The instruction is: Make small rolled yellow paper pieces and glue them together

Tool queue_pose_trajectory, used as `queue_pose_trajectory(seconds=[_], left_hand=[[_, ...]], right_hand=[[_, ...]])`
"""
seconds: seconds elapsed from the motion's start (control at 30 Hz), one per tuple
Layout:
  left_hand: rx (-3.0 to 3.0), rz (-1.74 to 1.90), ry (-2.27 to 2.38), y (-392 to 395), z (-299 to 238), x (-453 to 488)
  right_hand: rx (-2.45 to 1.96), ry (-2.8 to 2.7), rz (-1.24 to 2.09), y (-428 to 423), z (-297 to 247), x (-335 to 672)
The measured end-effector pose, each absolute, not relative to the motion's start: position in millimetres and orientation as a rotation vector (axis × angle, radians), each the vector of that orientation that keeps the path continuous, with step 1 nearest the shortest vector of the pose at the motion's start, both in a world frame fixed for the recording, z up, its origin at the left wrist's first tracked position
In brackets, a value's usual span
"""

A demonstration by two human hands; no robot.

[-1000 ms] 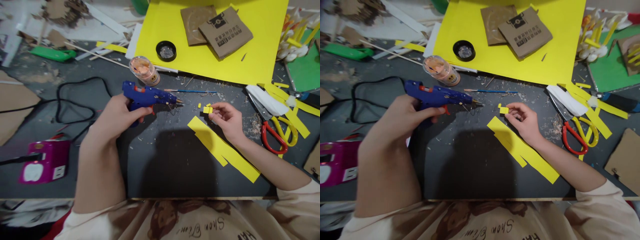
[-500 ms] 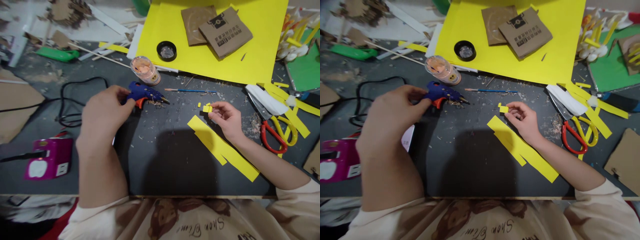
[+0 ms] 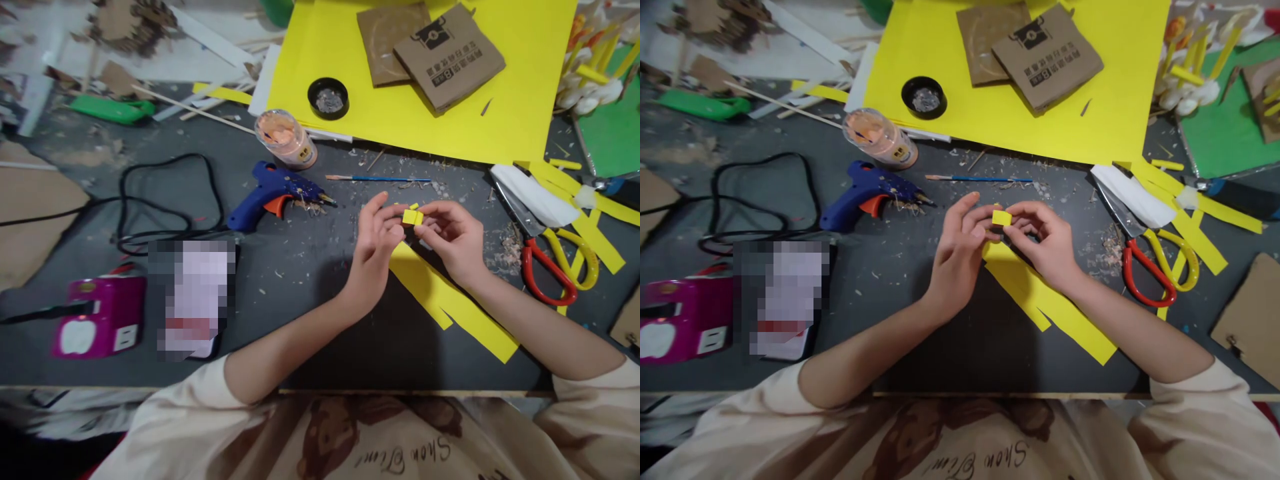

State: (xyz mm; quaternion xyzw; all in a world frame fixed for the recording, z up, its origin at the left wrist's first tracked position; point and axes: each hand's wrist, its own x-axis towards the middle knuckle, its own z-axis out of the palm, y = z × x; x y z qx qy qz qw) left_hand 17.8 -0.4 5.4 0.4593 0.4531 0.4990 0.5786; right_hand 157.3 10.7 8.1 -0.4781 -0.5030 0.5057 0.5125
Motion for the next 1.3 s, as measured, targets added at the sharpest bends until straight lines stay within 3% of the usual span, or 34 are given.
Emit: queue_pose_trajectory(seconds=[0.63, 0.97, 1.3], left_hand=[[0.945, 1.184, 1.026, 7.5, 11.2, 23.2], [1.113, 1.149, 1.033, 10.9, 13.4, 14.1], [1.304, 1.089, 0.995, 21.6, -2.1, 3.2]], right_hand=[[-1.062, -1.668, 0.725, 2.0, 2.3, 152.1], [-1.243, -1.562, 1.052, 5.1, 15.2, 155.6], [-1.336, -1.545, 1.157, 9.9, 16.8, 156.3]])
